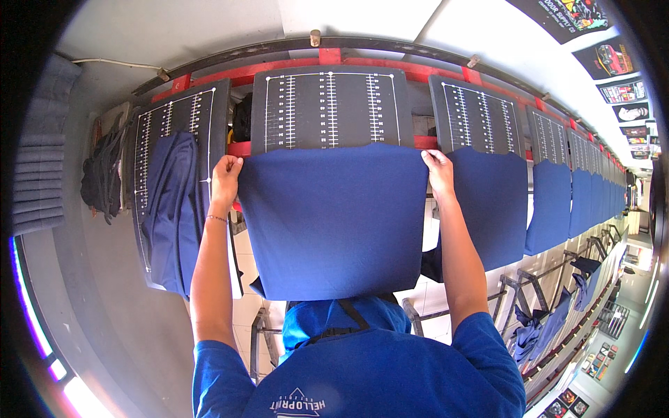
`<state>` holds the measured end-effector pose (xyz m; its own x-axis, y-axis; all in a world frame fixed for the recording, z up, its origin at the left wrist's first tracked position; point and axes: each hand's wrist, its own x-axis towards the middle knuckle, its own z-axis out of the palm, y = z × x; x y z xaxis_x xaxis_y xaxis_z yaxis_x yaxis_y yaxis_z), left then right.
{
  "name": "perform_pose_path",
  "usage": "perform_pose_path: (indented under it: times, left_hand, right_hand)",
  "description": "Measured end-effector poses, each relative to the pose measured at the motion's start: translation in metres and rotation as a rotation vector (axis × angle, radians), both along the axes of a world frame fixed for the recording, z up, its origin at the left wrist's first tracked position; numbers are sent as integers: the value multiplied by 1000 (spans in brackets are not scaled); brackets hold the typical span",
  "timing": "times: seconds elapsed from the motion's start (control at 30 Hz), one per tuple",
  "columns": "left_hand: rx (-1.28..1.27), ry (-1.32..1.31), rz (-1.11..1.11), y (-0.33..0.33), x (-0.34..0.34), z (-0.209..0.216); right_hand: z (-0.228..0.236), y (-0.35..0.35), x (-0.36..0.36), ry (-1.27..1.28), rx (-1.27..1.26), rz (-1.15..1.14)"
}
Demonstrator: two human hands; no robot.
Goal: The person picks up dark blue shirts one at a time and smooths them out onto a row of screen-printing plates.
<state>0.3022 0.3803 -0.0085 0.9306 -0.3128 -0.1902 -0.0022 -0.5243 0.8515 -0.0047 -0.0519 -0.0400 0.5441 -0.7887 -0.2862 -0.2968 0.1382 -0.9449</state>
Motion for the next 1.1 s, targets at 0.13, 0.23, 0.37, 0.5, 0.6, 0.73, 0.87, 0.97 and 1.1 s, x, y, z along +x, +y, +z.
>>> perform_pose_path:
  times: [0.13, 0.23, 0.37, 0.5, 0.6, 0.73, 0.87, 0.97, 1.1]
  left_hand:
    - [60, -12, 9, -6, -2, 3]
    - [75, -5, 2, -8, 0, 0]
    - [190, -146, -4, -16, -10, 0]
    - [308, -667, -418, -65, -68, 33]
    - [559, -716, -453, -80, -83, 24]
    - [99, -222, -33, 0, -96, -19]
    - [-200, 879, 220, 126, -196, -69]
    - [-409, 942, 378, 155, -243, -62]
    - [-521, 761, 427, 174, -259, -79]
  right_hand:
    - [-5, -2, 0, 68, -72, 8]
    - [-16, -7, -3, 109, -127, 24]
    - [-9, 6, 1, 255, -481, 42]
    - [83, 82, 45, 241, -1227, 571]
    - [59, 85, 47, 434, -1327, 566]
    - [50, 65, -5, 271, -962, 208]
    - [-56, 127, -165, 146, 140, 103]
    - [-31, 178, -222, -27, 974, -116]
    - [-36, 202, -262, -148, 925, -165]
